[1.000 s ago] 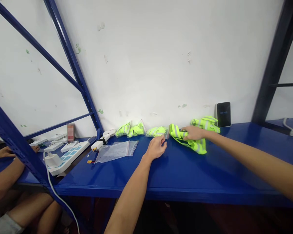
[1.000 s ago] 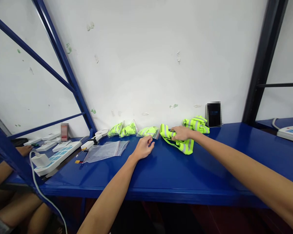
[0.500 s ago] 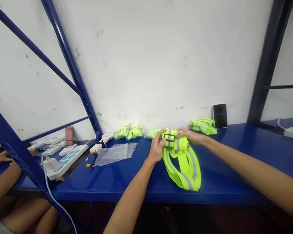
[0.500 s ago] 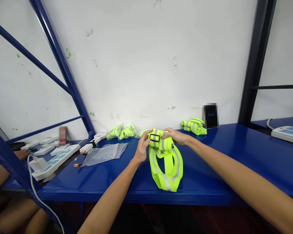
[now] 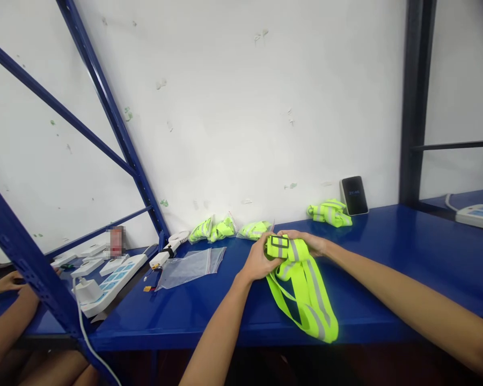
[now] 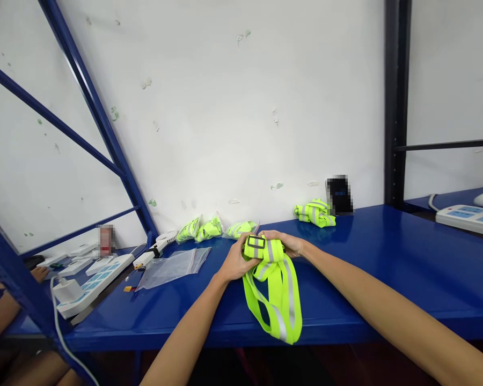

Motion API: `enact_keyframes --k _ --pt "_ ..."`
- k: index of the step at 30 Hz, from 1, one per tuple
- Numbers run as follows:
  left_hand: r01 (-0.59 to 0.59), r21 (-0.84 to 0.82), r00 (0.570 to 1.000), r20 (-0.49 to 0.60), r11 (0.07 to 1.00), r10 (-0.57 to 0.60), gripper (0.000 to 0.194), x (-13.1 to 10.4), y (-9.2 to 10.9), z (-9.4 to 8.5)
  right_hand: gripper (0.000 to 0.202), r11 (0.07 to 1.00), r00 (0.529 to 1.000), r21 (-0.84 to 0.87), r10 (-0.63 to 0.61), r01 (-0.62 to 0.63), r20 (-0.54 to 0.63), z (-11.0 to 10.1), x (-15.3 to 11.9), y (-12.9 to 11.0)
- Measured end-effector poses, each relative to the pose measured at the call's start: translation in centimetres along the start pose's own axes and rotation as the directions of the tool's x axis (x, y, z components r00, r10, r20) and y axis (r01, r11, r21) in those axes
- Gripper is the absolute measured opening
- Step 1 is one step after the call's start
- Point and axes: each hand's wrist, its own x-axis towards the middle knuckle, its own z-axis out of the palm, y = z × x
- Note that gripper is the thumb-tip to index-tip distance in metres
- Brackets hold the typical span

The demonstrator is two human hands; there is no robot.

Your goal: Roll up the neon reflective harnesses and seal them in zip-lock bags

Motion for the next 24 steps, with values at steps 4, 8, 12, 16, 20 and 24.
enact_keyframes --k 4,8,12,16,20,24 --pt "-0.008 0.228 0.985 -0.164 0.974 0.047 0.032 -0.2 -0.2 0.3 0.041 0.991 0.988 -0.126 0.027 -0.046 -0.150 0.3 0.3 0.5" --pt "0.087 0.142 0.941 -0.337 0.986 -0.034 0.030 0.2 -1.0 0.2 0.053 0.818 0.891 -0.574 -0.289 0.040 -0.350 0.1 0.9 0.3" --pt "0.239 -0.315 0.848 -0.393 0.918 -0.355 0.040 0.9 -2.3 -0.4 0.043 0.612 0.755 -0.781 -0.570 0.127 -0.324 0.0 0.4 -1.0" --pt "0.362 -0.578 0.730 -0.313 0.732 -0.608 0.047 1.1 -3.7 -0.9 0.062 0.343 0.838 -0.886 -0.538 0.312 0.087 1.7 -1.0 -1.9" --pt "0.233 -0.737 0.757 -0.272 0.634 -0.594 0.048 1.0 -4.1 -1.2 0.089 0.110 0.867 -0.934 -0.422 0.339 0.265 3.8 -1.4 -1.3" --pt "0.189 -0.778 0.870 -0.150 0.600 -0.469 0.047 1.0 -3.3 -1.0 0.079 -0.002 0.846 -0.952 -0.458 0.307 0.274 4.4 -0.8 -0.5"
